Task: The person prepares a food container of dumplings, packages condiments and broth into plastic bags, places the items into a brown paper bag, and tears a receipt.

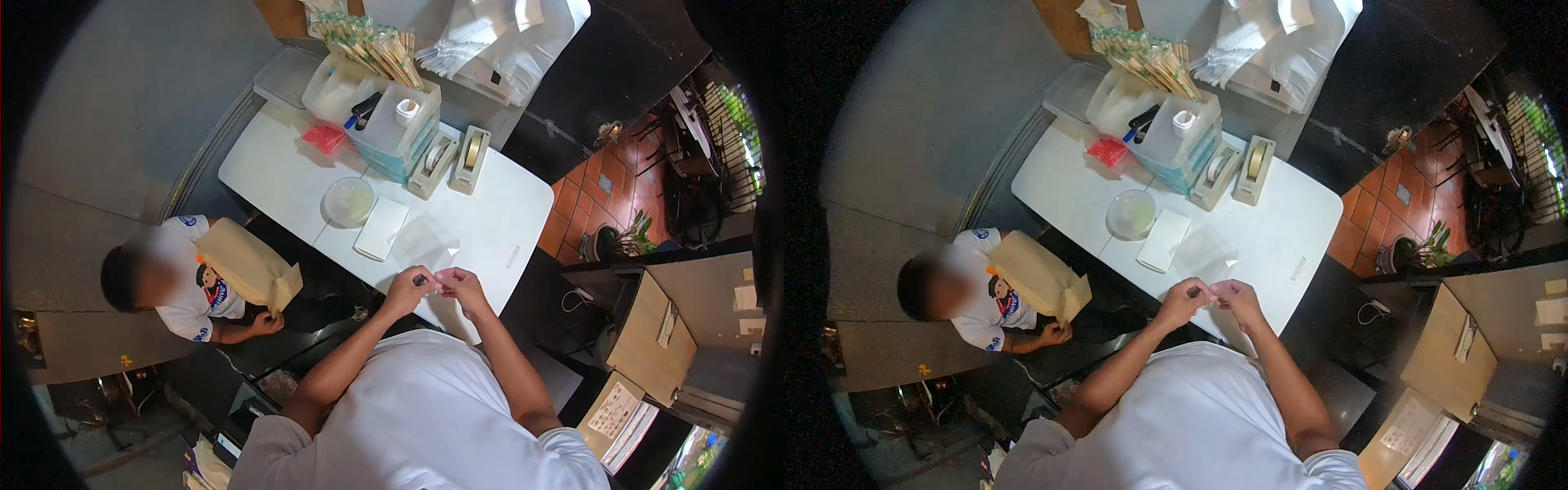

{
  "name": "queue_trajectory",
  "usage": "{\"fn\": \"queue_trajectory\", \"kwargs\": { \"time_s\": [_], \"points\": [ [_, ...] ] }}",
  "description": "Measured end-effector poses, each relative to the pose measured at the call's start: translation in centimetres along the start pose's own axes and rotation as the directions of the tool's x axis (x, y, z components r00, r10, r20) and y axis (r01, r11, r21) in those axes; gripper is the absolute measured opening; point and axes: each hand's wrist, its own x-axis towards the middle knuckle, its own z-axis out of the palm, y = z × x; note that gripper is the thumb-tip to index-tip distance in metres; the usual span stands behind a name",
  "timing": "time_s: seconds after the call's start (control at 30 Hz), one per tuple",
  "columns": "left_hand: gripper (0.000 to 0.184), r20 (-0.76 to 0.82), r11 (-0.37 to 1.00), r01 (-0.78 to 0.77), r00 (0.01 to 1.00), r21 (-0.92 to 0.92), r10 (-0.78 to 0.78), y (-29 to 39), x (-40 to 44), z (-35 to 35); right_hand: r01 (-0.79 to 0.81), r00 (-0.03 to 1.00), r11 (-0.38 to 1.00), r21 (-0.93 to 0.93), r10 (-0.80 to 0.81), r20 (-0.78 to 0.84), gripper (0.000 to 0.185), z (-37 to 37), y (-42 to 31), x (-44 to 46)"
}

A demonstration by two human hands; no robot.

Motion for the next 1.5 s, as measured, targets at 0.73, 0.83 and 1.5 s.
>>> {"fn": "queue_trajectory", "kwargs": {
  "time_s": [0.73,0.83,1.5],
  "points": [
    [0.025,-0.043,0.900,0.202,0.971,-0.386,-0.237,-1.3,1.1,-0.1,0.474,0.766,0.668,-0.574,-0.634,-0.105,0.041,2.5,0.0,-2.9],
    [0.031,0.006,0.872,0.261,0.959,-0.415,-0.284,-0.4,0.8,0.7,0.371,0.840,0.714,-0.594,-0.530,-0.112,0.034,3.0,-0.2,-2.7],
    [0.038,-0.110,0.993,0.096,0.989,-0.065,-0.103,1.5,-1.9,-1.3,0.312,0.794,0.890,-0.332,-0.437,-0.423,0.028,-0.7,-0.1,-1.3]
  ]
}}
